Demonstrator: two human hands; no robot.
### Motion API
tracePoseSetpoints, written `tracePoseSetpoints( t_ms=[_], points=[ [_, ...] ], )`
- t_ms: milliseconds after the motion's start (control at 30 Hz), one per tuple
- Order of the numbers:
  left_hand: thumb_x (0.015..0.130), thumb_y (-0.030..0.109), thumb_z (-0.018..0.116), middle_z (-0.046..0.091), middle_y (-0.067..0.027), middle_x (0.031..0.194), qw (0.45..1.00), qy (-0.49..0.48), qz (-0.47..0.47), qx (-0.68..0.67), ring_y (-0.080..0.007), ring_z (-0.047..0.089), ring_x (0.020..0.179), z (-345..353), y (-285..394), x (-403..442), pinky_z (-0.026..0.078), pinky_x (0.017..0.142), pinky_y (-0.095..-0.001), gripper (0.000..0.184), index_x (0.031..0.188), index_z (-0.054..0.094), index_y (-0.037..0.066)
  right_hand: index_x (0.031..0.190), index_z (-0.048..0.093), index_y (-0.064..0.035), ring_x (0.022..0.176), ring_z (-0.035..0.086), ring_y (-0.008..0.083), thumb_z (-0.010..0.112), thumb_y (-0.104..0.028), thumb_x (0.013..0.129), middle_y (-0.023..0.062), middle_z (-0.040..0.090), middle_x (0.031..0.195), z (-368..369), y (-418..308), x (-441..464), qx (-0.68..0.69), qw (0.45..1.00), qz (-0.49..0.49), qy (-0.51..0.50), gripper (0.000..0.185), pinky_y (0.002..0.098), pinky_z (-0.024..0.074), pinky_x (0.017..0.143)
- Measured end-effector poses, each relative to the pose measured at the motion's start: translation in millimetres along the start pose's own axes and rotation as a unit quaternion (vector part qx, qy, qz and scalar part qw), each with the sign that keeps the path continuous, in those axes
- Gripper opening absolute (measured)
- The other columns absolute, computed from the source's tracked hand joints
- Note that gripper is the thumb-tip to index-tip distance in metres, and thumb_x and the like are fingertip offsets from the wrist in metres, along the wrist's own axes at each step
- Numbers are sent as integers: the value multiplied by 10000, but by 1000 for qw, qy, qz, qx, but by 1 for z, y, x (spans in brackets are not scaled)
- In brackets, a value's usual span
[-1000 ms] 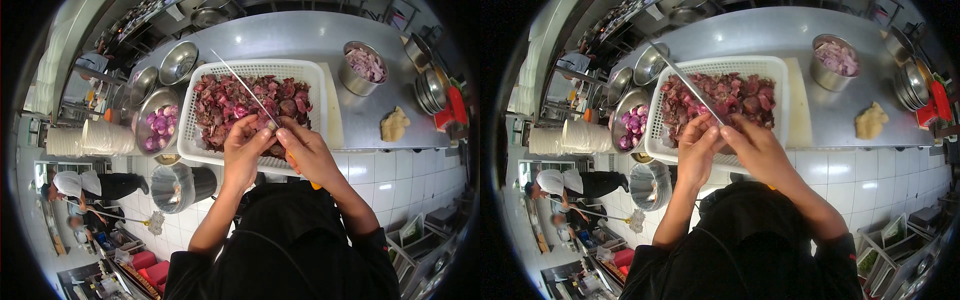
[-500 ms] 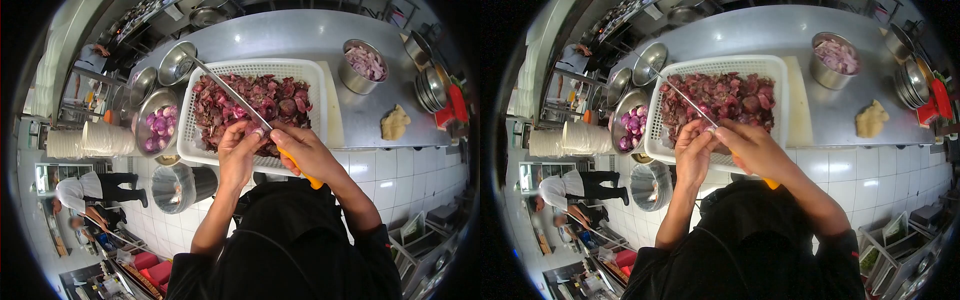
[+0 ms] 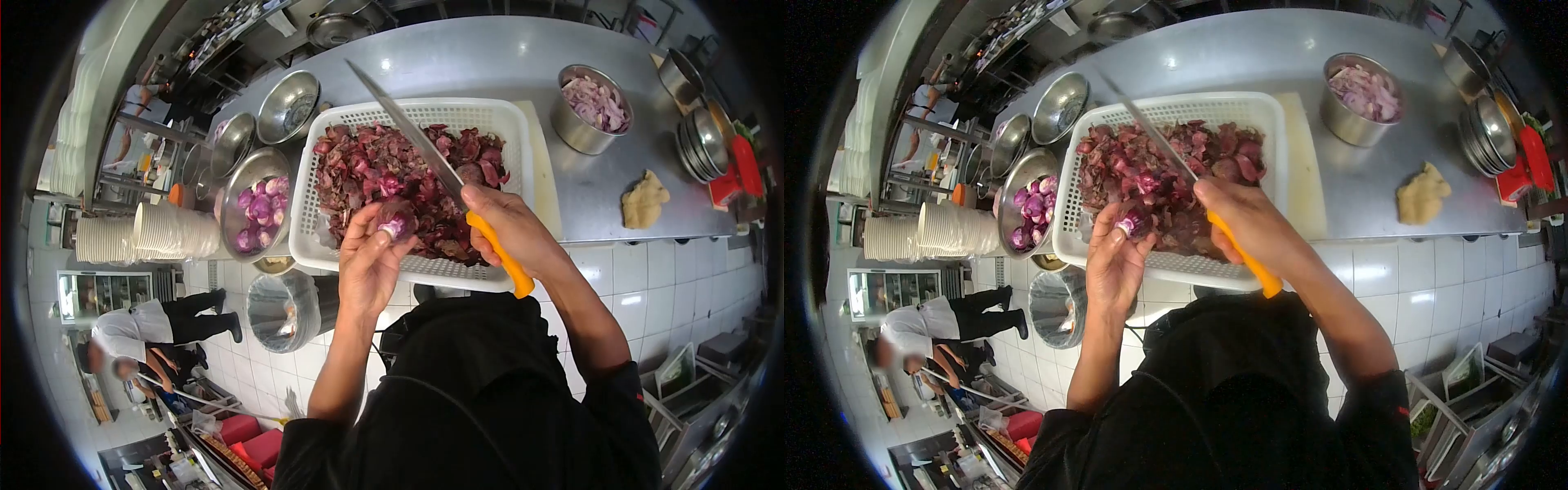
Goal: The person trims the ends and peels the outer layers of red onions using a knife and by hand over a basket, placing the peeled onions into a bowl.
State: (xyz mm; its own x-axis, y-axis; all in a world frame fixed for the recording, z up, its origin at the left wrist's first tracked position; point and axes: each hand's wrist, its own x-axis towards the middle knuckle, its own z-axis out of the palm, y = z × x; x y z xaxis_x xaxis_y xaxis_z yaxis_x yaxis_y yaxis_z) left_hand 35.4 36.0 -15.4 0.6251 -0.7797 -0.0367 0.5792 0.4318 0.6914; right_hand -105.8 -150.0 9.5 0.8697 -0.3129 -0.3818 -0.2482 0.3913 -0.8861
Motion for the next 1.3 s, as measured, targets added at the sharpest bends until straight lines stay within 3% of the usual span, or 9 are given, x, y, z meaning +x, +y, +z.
tracePoseSetpoints(
  t_ms=[33,133,267,467,533,600,667,900,1300],
  points=[
    [924,19,609,614,-148,1269,1000,1,-19,-5,-342,621,1159,1,2,2,538,983,-455,387,1300,534,69,1196,587,-19,432,461,103,497,-455,1019,22,500,567,3,-2,0,-6,1000,10,1,480,262,364,433],
    [934,43,615,622,-151,1253,997,36,-58,-33,-370,616,1167,8,6,8,526,1000,-442,373,1296,531,74,1349,532,-36,439,458,104,502,-427,1021,24,502,583,4,-1,4,-22,1000,19,4,511,272,367,436],
    [939,30,605,625,-149,1246,998,31,-50,-5,-354,627,1153,5,5,7,512,1019,-448,347,1277,536,68,1483,435,-83,497,481,100,520,-385,1018,22,504,624,10,4,-2,-74,996,-25,47,561,276,396,484],
    [930,-6,591,622,-135,1249,998,58,-24,22,-327,625,1158,-4,2,10,505,1028,-459,352,1272,538,59,1480,423,-49,645,597,151,548,-409,1003,73,617,744,15,5,-12,-132,989,-41,52,610,299,479,646],
    [926,-16,583,621,-125,1245,997,72,-18,22,-321,617,1173,-1,3,12,508,1022,-461,358,1274,536,53,1501,389,-55,599,522,114,537,-394,1014,30,528,667,18,7,-19,-172,982,-60,46,612,284,437,571],
    [922,-22,576,620,-118,1236,996,85,-25,9,-306,611,1177,2,4,14,510,1016,-466,364,1277,533,43,1483,393,-28,660,558,162,549,-395,1005,82,548,702,23,6,-29,-212,974,-70,39,622,307,448,613],
    [919,-25,568,620,-115,1229,996,81,-31,-1,-290,610,1172,0,3,14,509,1015,-468,366,1279,530,34,1427,438,29,827,703,295,584,-411,976,227,678,850,29,2,-37,-250,965,-72,31,647,367,512,772],
    [926,28,620,640,-95,1182,998,57,-1,13,-224,626,1108,4,-6,12,494,1019,-419,329,1246,547,19,1364,474,65,690,696,380,606,-348,966,225,662,730,36,15,-36,-268,950,-154,45,587,416,524,662],
    [922,4,635,653,-94,1092,990,109,30,80,-198,643,1013,13,-7,10,515,955,-389,236,1149,571,2,1357,459,79,659,683,392,593,-320,969,214,659,698,37,18,-41,-315,926,-200,55,573,431,522,626]
  ],
)
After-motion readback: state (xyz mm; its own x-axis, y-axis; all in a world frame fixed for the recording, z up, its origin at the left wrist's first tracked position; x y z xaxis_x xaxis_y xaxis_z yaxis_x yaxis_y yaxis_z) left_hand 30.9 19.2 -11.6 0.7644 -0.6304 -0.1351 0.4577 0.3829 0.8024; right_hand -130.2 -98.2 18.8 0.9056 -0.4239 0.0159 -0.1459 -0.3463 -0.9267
